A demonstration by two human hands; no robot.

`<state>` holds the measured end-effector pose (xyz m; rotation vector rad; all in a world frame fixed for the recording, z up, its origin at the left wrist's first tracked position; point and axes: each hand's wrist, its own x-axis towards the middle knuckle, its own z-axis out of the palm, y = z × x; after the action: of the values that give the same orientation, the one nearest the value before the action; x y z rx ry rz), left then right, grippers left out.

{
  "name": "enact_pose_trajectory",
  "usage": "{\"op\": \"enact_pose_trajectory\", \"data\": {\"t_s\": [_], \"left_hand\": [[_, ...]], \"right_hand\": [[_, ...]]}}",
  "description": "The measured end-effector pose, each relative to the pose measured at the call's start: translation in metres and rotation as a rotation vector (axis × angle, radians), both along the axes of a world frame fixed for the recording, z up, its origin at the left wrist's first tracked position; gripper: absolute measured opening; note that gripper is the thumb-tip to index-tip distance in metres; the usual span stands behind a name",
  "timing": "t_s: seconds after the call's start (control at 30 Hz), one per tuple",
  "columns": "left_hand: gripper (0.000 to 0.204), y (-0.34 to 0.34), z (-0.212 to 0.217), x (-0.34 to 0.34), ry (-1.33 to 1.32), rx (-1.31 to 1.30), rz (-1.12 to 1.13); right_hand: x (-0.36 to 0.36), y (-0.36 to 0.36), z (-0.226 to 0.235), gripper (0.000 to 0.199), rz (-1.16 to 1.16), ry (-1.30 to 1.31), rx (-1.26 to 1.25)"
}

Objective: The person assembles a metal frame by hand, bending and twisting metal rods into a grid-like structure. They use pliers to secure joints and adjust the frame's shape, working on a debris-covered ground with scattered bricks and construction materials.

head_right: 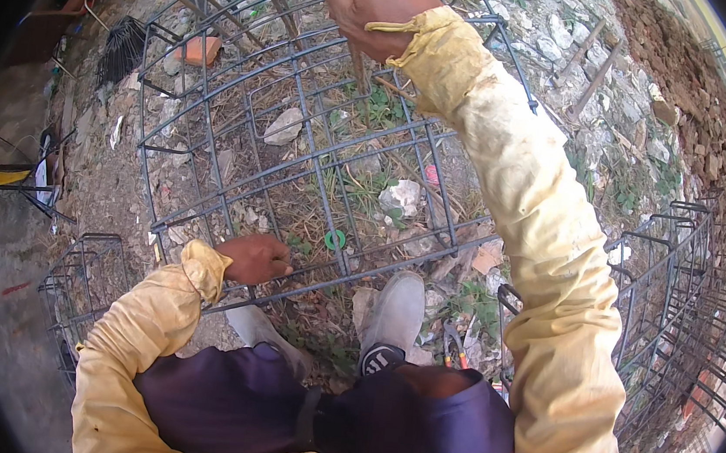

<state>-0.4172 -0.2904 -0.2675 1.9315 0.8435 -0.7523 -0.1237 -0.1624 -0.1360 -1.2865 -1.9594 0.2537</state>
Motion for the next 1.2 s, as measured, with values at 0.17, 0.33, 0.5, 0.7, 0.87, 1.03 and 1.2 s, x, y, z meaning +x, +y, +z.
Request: {"op": "enact_pose_trajectory", "data": {"t_s": [0.17, 0.33, 0.5, 0.7, 0.87, 1.03, 1.2], "left_hand": [[0.037, -0.013, -0.008, -0.006, -0.025, -0.084, 0.207], [0.037, -0.002, -0.002, -0.021, -0.032, 0.034, 0.561], [0.036, -0.017, 0.014, -0.014, -0.131, -0.174, 0.745], [0.040, -0.044, 0.017, 0.005, -0.353, -0.095, 0.609], [0.034, -0.027, 0.015, -0.004, -0.136, 0.300, 0.568], [0.034, -0.024, 0.021, -0.006, -0.177, 0.157, 0.719], [0.032, -0.045, 0.015, -0.006, -0.095, 0.017, 0.457]], "right_hand": [[-0.003, -0.003, -0.001, 0.018, -0.042, -0.016, 0.011], [-0.001, -0.005, 0.002, 0.018, -0.004, -0.005, -0.014], [-0.006, -0.012, 0.000, 0.018, -0.055, 0.072, 0.005], [-0.004, -0.010, -0.001, 0.014, -0.054, 0.104, 0.020], [-0.007, -0.011, 0.003, 0.015, -0.047, 0.082, 0.037], [-0.003, -0.017, 0.002, 0.016, 0.002, 0.191, -0.027], [0.000, -0.012, -0.005, 0.017, 0.019, 0.191, 0.018]]}}
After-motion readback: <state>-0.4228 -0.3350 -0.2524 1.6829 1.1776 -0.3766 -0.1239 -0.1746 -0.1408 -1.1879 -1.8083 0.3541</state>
